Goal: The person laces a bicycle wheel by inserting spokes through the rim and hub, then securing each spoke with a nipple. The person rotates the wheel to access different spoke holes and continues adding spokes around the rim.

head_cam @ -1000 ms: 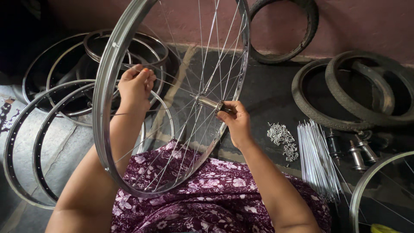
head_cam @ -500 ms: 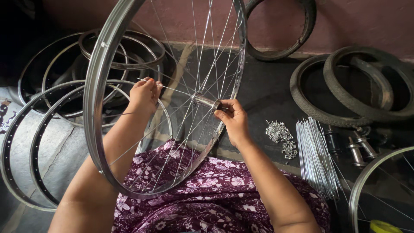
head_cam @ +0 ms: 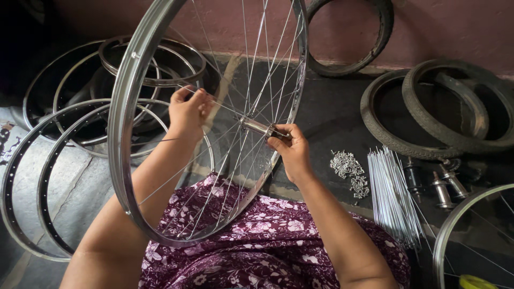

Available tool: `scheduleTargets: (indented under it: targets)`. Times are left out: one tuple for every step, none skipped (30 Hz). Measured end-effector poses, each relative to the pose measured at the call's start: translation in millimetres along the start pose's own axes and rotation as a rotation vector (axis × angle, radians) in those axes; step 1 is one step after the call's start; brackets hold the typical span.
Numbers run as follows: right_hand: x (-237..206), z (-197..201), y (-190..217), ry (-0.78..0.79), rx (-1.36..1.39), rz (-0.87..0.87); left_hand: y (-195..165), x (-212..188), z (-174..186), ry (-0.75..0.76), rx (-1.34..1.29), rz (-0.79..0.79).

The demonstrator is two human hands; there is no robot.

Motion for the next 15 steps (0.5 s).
scheduleTargets:
  targets:
    - [0, 0, 0, 0.000, -0.001, 0.003, -6, 1, 7, -0.037, -0.037, -0.037]
    - [0, 0, 0, -0.003, -0.005, 0.002, -15, 2, 14, -0.074, -0.073, -0.076]
    - [0, 0, 0, -0.005, -0.008, 0.001, -22, 2, 23, -0.112, -0.110, -0.116]
    - [0, 0, 0, -0.008, -0.012, -0.001, -27, 3, 26, -0.093, -0.109, -0.122]
    - [0, 0, 0, -0.009, -0.028, -0.002, -31, 3, 28, -0.075, -0.109, -0.128]
    - [0, 0, 0, -0.009, -0.043, -0.002, -36, 2, 28, -0.057, -0.109, -0.136]
    - [0, 0, 0, -0.009, -0.059, -0.003, -41, 0, 28, -0.069, -0.111, -0.178]
    - [1, 0, 0, -0.003, -0.057, -0.008, -47, -4, 26, -0.082, -0.113, -0.220]
    - [0, 0, 0, 0.003, -0.056, -0.015, -52, -9, 24, -0.095, -0.115, -0.261]
    - [0, 0, -1, 0.007, -0.055, -0.023, -61, -18, 17, -0.096, -0.087, -0.336]
    - [0, 0, -1, 0.006, -0.050, -0.024, -72, -27, 10, -0.095, -0.060, -0.411]
    - [0, 1, -2, 0.005, -0.047, -0.026, -82, -39, 2, -0.096, -0.033, -0.484]
    - [0, 1, -2, 0.004, -0.043, -0.029, -90, -51, -12, -0.059, 0.041, -0.550]
    - [0, 2, -2, 0.001, -0.045, -0.025, -98, -64, -27, -0.022, 0.115, -0.617]
    - [0, 2, -3, -0.003, -0.045, -0.022, -106, -78, -41, 0.015, 0.191, -0.682]
Point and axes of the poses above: each hand's wrist, its own x-axis towards the middle knuckle, its own z-axis out of the back of the hand, y = z × x, the point moved 10 cm from there along x, towards the middle knuckle, and after that the axes turned 15 degrees about z, right-handed, at the moved point
